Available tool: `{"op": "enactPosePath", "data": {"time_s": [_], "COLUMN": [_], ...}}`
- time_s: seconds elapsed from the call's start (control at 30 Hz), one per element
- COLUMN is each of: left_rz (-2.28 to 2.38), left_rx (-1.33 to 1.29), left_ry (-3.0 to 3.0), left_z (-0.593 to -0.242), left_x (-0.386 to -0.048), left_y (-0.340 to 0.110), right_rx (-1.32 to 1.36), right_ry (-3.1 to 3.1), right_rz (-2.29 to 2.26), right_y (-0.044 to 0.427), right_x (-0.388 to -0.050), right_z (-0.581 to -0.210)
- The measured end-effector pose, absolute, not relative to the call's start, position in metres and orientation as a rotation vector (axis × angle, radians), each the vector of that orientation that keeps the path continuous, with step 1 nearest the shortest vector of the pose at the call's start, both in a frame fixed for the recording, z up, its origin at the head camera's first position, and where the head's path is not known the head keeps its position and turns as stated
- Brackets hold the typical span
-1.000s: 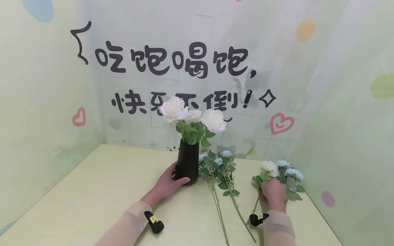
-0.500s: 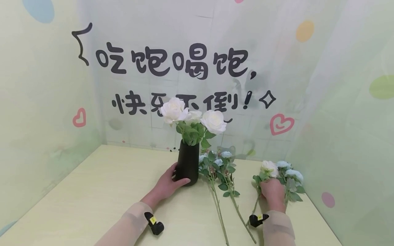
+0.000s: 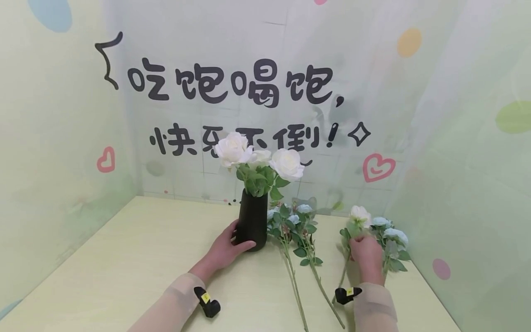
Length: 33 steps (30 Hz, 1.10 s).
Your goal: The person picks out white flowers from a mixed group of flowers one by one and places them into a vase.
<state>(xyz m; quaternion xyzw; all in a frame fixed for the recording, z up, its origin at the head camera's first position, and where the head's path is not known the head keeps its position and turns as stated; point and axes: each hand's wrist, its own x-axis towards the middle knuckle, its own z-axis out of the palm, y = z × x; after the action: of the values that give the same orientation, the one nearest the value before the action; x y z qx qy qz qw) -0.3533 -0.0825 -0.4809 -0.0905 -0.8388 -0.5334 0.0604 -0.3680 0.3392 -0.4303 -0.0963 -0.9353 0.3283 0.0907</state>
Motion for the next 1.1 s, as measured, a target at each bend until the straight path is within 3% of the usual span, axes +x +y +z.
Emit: {"op": "enactPosePath", "data": {"time_s": [1.1], "left_rz": [-1.618], "left_rx": [-0.274], "left_ry": [-2.544], "left_z": [-0.479], "left_x": [-0.351], "left_y": [-0.082], "right_rx": [-0.204], "right_ry": [-2.5], "right_rz": [1.004], "right_y": [0.308], "right_x": [-0.354], "right_z": [-0.381]}}
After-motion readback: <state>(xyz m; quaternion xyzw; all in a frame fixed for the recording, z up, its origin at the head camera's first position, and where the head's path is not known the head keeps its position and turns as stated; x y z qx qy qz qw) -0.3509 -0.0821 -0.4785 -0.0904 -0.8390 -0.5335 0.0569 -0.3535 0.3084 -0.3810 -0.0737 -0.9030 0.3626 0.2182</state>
